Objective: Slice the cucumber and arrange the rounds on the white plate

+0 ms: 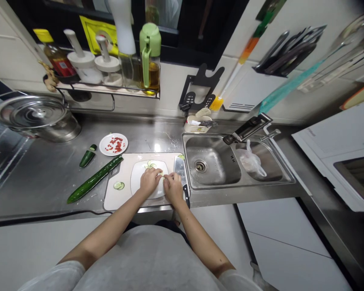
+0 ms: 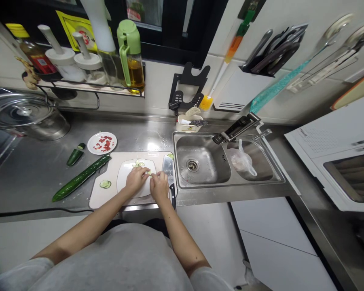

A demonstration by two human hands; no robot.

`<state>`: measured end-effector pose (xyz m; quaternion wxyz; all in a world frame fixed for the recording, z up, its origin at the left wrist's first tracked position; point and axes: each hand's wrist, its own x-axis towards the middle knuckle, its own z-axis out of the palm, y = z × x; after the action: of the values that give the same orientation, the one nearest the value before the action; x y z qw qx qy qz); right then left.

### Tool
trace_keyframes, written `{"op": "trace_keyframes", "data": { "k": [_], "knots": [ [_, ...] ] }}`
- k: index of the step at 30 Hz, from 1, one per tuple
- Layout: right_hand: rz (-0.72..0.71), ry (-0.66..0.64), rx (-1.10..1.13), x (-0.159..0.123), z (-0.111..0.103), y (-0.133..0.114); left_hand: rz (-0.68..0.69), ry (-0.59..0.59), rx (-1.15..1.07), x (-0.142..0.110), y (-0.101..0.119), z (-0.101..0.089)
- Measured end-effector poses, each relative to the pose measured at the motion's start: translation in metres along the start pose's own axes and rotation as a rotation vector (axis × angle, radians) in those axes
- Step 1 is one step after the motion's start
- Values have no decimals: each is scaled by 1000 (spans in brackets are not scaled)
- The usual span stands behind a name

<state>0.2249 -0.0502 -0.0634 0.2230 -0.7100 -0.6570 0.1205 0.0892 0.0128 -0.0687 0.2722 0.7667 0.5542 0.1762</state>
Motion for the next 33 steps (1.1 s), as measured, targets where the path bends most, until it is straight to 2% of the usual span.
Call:
{"op": "trace_keyframes", "data": {
  "k": [5,9,16,21,33],
  "knots": [
    [83,88,91,-1,-8,7,-23,-3,-45,1,-1,1],
    [121,101,81,0,-14,10,-47,11,-67,2,-1,0],
    [16,29,12,-2,-10,4,22,6,-10,2,0,-1],
    [-38,-20,-56,-3,-4,2,20,-25,41,2,-1,0],
    [-45,-19,-73,0,-5,0,27,-14,52,4,-1,1]
  ]
}}
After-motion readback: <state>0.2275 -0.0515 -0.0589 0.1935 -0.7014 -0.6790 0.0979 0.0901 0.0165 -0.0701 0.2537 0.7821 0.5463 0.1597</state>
